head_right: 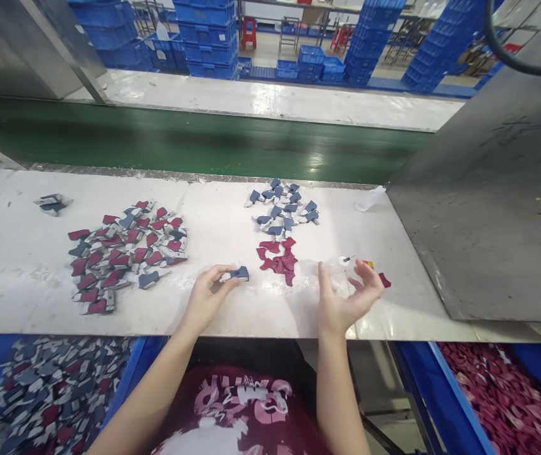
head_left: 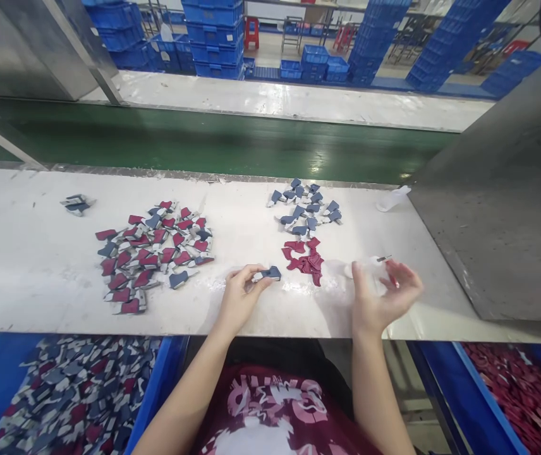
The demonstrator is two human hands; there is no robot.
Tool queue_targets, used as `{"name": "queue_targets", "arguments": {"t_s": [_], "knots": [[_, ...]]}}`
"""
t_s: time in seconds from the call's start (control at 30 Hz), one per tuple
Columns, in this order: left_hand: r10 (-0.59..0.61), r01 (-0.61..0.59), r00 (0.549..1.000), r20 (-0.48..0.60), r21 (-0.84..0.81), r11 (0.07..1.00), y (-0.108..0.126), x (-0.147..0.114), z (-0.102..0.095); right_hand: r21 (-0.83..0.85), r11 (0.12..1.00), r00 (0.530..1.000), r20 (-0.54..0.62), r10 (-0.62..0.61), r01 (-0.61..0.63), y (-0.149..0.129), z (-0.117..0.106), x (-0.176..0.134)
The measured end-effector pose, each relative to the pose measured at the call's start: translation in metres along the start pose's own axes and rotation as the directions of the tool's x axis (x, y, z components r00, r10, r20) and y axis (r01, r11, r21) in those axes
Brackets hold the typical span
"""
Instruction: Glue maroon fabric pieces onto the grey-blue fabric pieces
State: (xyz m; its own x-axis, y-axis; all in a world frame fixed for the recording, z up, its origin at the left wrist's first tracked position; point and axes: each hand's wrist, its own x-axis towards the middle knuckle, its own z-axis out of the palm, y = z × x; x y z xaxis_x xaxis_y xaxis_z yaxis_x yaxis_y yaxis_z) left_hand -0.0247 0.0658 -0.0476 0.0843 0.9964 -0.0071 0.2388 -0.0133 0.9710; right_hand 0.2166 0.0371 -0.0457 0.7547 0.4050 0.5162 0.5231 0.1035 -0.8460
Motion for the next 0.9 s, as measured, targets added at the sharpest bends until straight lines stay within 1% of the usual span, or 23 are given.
{"name": "queue_targets", "arguments": {"t_s": [0.03, 0.07, 0.1, 0.13, 0.17, 0.2, 0.23, 0.27, 0.37, 0.43, 0.47, 0.5, 0.57, 0.63, 0.67, 0.7, 0.73, 0.8, 0.9], "knots": [[-0.02, 0.019, 1.0, -0.01, -0.1, 0.995, -0.001, 0.001, -0.001, -0.061, 0.991, 0.991, -0.049, -0.122, 0.119, -0.008, 0.002, -0.005], [-0.036, 0.032, 0.999, -0.019, -0.185, 0.982, -0.003, 0.001, -0.001, -0.102, 0.97, 0.974, -0.023, -0.224, 0.221, -0.015, 0.006, -0.011], [-0.047, 0.038, 0.998, -0.03, -0.247, 0.968, -0.003, 0.002, -0.001, -0.11, 0.956, 0.96, 0.094, -0.264, 0.273, -0.022, 0.011, -0.017], [-0.053, 0.039, 0.998, -0.042, -0.283, 0.958, -0.004, 0.001, -0.001, -0.111, 0.951, 0.932, 0.261, -0.253, 0.289, -0.027, 0.017, -0.022], [-0.057, 0.037, 0.997, -0.057, -0.298, 0.954, -0.003, 0.001, -0.001, -0.133, 0.946, 0.889, 0.4, -0.223, 0.297, -0.031, 0.023, -0.026], [-0.058, 0.033, 0.996, -0.073, -0.299, 0.954, -0.002, 0.0, -0.001, -0.171, 0.937, 0.85, 0.493, -0.187, 0.306, -0.033, 0.031, -0.03], [-0.059, 0.03, 0.994, -0.091, -0.292, 0.956, -0.001, -0.001, -0.001, -0.21, 0.928, 0.816, 0.559, -0.146, 0.309, -0.033, 0.038, -0.032], [-0.061, 0.028, 0.992, -0.107, -0.283, 0.959, 0.0, -0.002, -0.002, -0.243, 0.919, 0.793, 0.599, -0.109, 0.31, -0.032, 0.044, -0.034], [-0.061, 0.023, 0.989, -0.137, -0.264, 0.964, 0.004, -0.005, -0.002, -0.279, 0.922, 0.754, 0.657, -0.02, 0.268, -0.027, 0.056, -0.033], [-0.058, 0.019, 0.987, -0.147, -0.252, 0.968, 0.006, -0.006, -0.003, -0.259, 0.945, 0.741, 0.671, 0.028, 0.199, -0.027, 0.057, -0.029], [-0.054, 0.015, 0.986, -0.157, -0.239, 0.971, 0.006, -0.007, -0.003, -0.239, 0.96, 0.733, 0.677, 0.059, 0.144, -0.029, 0.055, -0.027], [-0.05, 0.013, 0.985, -0.168, -0.219, 0.976, 0.007, -0.008, -0.003, -0.214, 0.975, 0.724, 0.682, 0.102, 0.064, -0.032, 0.053, -0.026], [-0.044, 0.014, 0.981, -0.191, -0.157, 0.988, 0.007, -0.01, -0.002, -0.139, 0.976, 0.694, 0.686, 0.217, -0.168, -0.04, 0.046, -0.025], [-0.035, 0.019, 0.979, -0.201, -0.078, 0.997, 0.008, -0.012, -0.001, -0.049, 0.906, 0.64, 0.692, 0.334, -0.419, -0.051, 0.039, -0.027], [-0.026, 0.019, 0.978, -0.205, -0.038, 0.999, 0.008, -0.014, 0.0, -0.014, 0.857, 0.607, 0.7, 0.377, -0.515, -0.057, 0.036, -0.029], [-0.014, 0.014, 0.978, -0.208, 0.0, 1.0, 0.008, -0.015, 0.001, 0.01, 0.813, 0.577, 0.709, 0.405, -0.583, -0.062, 0.033, -0.032], [0.002, 0.005, 0.978, -0.21, 0.035, 0.999, 0.008, -0.016, 0.002, 0.023, 0.781, 0.555, 0.717, 0.422, -0.624, -0.067, 0.031, -0.035], [0.044, -0.026, 0.978, -0.203, 0.094, 0.995, 0.009, -0.019, 0.004, 0.03, 0.756, 0.533, 0.727, 0.432, -0.653, -0.075, 0.028, -0.04], [0.116, -0.089, 0.978, -0.172, 0.153, 0.984, 0.009, -0.021, 0.006, 0.032, 0.782, 0.549, 0.729, 0.408, -0.623, -0.082, 0.025, -0.045]]}}
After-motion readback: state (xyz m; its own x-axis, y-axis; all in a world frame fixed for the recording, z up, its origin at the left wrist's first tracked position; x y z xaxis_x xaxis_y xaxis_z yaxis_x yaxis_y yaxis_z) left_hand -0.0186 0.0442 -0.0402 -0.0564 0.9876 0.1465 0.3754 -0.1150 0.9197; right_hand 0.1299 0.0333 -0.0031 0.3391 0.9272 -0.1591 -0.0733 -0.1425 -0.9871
